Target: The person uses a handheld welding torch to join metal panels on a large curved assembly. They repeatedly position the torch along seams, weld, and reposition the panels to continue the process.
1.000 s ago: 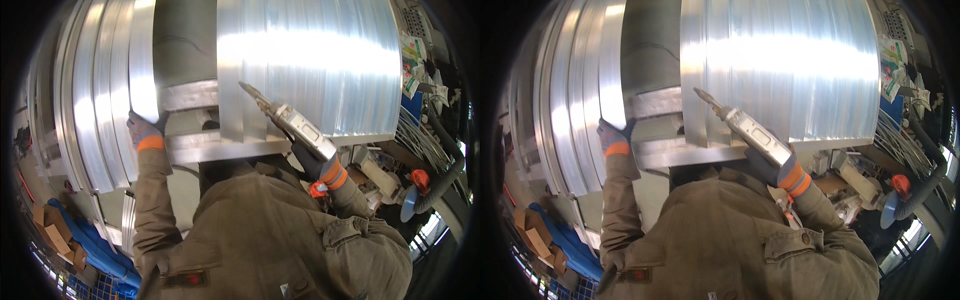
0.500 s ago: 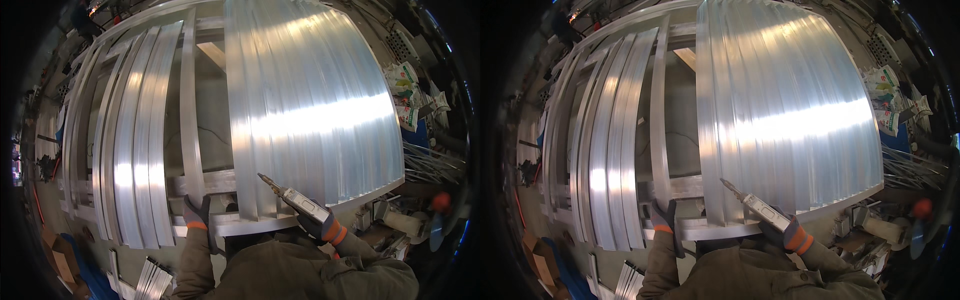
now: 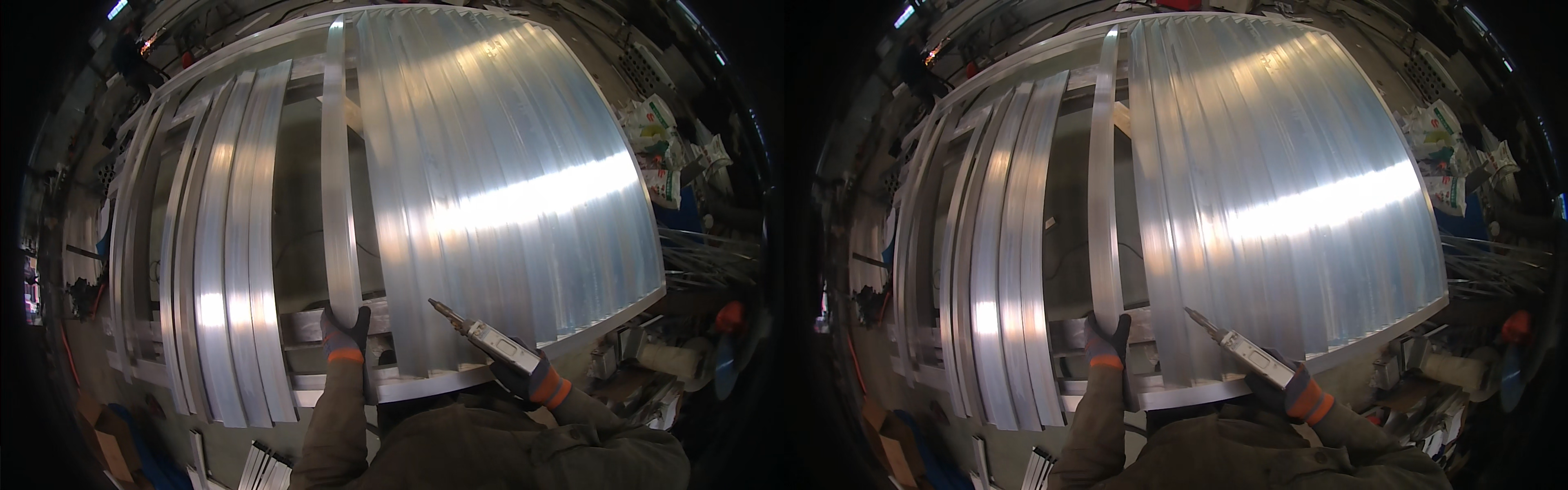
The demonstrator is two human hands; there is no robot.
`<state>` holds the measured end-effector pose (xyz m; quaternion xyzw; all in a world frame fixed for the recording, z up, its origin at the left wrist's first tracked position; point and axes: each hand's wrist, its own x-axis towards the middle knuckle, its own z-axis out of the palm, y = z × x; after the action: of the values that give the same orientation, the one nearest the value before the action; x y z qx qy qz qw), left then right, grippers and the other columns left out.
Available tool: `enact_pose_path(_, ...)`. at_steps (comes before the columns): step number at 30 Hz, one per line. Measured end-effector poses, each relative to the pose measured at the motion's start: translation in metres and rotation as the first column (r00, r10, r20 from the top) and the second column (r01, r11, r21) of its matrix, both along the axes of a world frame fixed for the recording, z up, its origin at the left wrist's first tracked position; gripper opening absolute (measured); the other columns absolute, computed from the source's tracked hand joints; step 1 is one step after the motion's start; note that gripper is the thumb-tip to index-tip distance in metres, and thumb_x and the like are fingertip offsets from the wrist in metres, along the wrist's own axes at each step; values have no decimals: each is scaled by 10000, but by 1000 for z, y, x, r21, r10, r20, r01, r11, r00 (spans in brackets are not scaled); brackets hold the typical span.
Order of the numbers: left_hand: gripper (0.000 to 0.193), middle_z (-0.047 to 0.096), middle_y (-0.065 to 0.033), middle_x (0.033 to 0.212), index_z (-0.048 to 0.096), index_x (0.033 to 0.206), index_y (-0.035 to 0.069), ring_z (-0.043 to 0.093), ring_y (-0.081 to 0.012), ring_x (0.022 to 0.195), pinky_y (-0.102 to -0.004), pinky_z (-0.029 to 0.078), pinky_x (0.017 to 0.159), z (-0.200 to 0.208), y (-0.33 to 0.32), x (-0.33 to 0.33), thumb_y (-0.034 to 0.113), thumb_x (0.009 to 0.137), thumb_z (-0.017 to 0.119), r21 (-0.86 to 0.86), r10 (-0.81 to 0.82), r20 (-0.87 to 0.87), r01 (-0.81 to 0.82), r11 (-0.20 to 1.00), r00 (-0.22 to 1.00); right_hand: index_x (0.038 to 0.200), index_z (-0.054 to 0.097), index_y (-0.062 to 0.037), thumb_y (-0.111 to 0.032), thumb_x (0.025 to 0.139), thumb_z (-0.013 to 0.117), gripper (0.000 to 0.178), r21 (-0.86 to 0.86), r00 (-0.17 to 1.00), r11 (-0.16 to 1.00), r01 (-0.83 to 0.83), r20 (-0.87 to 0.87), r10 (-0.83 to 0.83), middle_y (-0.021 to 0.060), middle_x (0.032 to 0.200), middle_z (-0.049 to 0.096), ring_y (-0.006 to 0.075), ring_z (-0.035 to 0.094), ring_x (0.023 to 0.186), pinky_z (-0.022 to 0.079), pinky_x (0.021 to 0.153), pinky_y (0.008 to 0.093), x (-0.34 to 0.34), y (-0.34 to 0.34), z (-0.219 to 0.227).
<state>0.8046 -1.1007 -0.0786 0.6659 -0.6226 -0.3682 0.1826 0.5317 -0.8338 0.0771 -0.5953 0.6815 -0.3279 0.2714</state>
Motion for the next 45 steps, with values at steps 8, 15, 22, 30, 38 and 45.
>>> enact_pose_path(8,838,669,-285,1334,613,1367,-51,639,-445,1272,-494,517,1084,6,-18,-26,497,793,882,3,-29,35,29,1000,999,1383,652,-25,-178,1000,753,425,76,996,996,56,63,-61,181,1267,701,349,747,1063,618,871,405,3,5,-6)
enact_pose_path(15,864,643,-295,1366,594,1379,-59,617,-463,1287,-504,506,1091,-8,-8,-29,506,792,880,2,-27,-7,27,1000,1000,1392,644,-28,-202,1000,763,445,49,998,997,57,10,-58,180,1267,699,347,749,1056,617,863,408,3,7,-8)
enact_pose_path(22,743,705,-283,1240,656,1261,-48,693,-456,1154,-512,566,1010,-17,-6,-35,442,764,910,-91,-1,-3,1,996,1000,1409,623,-9,-201,997,767,477,109,991,988,106,76,-115,186,1243,723,349,749,1079,613,886,412,3,10,-13)
enact_pose_path(30,867,653,-296,1353,600,1387,-41,641,-437,1278,-508,528,1091,-20,-5,-44,477,766,913,-35,40,37,-39,999,999,1428,616,-3,-163,985,775,497,56,998,997,45,45,-48,210,1324,695,361,737,1139,606,932,404,1,6,-2)
enact_pose_path(38,1088,667,-327,1366,547,1424,-69,643,-495,1277,-517,527,1079,-47,-27,-26,670,716,915,78,-125,167,114,990,978,1455,596,18,-8,956,711,512,-24,996,998,-56,75,57,191,1409,635,315,659,1246,542,1040,401,-1,2,-12)
enact_pose_path(45,1221,651,-264,1440,434,1534,-68,644,-405,1333,-464,530,1108,-61,-59,-21,643,669,922,300,-196,259,114,947,946,1319,672,11,-42,949,753,382,224,958,973,60,260,-119,197,1235,696,333,736,1019,595,887,398,6,6,-20)
